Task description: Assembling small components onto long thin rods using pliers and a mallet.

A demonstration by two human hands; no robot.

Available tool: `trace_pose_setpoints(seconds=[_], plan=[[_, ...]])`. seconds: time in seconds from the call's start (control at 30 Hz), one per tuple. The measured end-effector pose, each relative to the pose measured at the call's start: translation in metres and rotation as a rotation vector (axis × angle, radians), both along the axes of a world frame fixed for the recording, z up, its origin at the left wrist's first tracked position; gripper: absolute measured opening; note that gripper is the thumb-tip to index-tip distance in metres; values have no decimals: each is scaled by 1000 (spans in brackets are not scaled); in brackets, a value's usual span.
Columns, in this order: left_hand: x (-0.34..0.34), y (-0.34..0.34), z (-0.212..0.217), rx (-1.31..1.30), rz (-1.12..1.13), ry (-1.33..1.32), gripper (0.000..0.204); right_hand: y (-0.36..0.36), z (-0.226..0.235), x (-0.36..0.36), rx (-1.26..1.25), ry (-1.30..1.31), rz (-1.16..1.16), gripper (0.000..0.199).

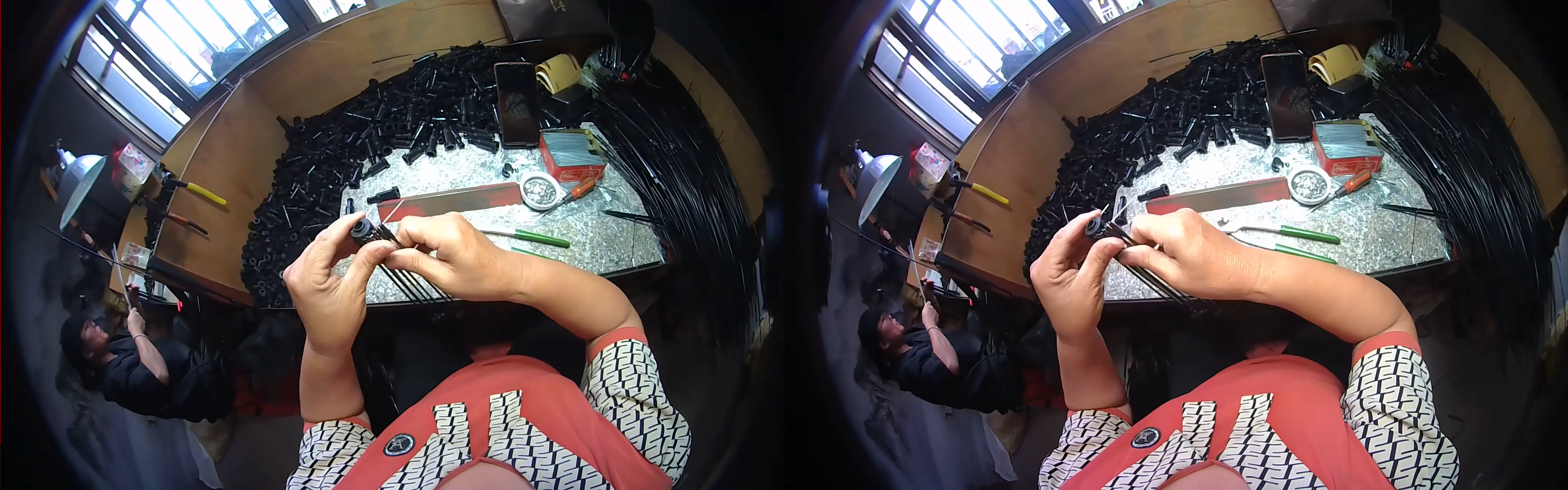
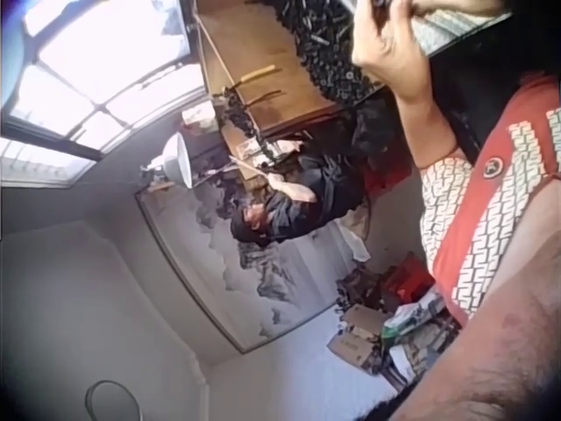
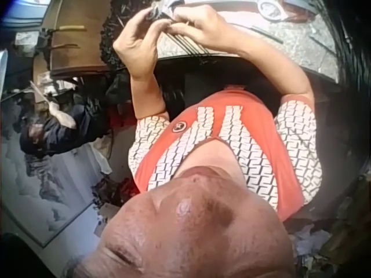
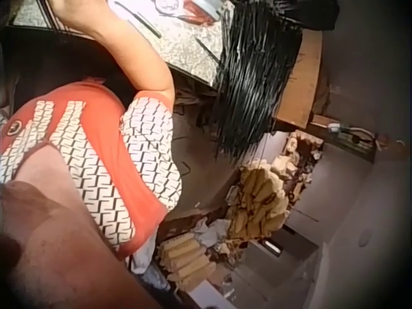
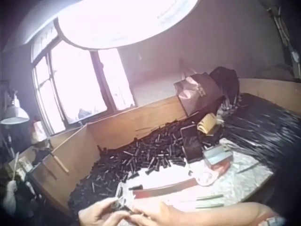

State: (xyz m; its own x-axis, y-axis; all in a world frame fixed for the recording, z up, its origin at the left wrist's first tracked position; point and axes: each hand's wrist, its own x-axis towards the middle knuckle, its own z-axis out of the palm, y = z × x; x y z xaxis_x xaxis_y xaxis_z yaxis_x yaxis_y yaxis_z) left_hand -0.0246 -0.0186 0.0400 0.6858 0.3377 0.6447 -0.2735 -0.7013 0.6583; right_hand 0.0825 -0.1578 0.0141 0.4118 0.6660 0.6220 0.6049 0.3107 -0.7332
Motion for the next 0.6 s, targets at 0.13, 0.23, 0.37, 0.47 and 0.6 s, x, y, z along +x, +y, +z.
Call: trace_pose_setpoints(seconds=[0.13, 0.23, 0.37, 0.47, 0.6], plan=[[-7, 6, 6, -157, -166, 80, 29, 0, -1, 1, -97, 176, 130, 23], [-10, 10, 5, -165, -261, 78, 26, -1, -1, 1, -159, 173, 122, 23], [-13, 7, 4, -152, -304, 113, 24, 0, -1, -1, -156, 166, 112, 23], [-12, -1, -6, -111, -222, 108, 26, 7, -11, -4, -126, 61, 40, 24], [-7, -15, -24, 27, -30, 45, 20, 18, -22, -11, -4, -11, -42, 25]])
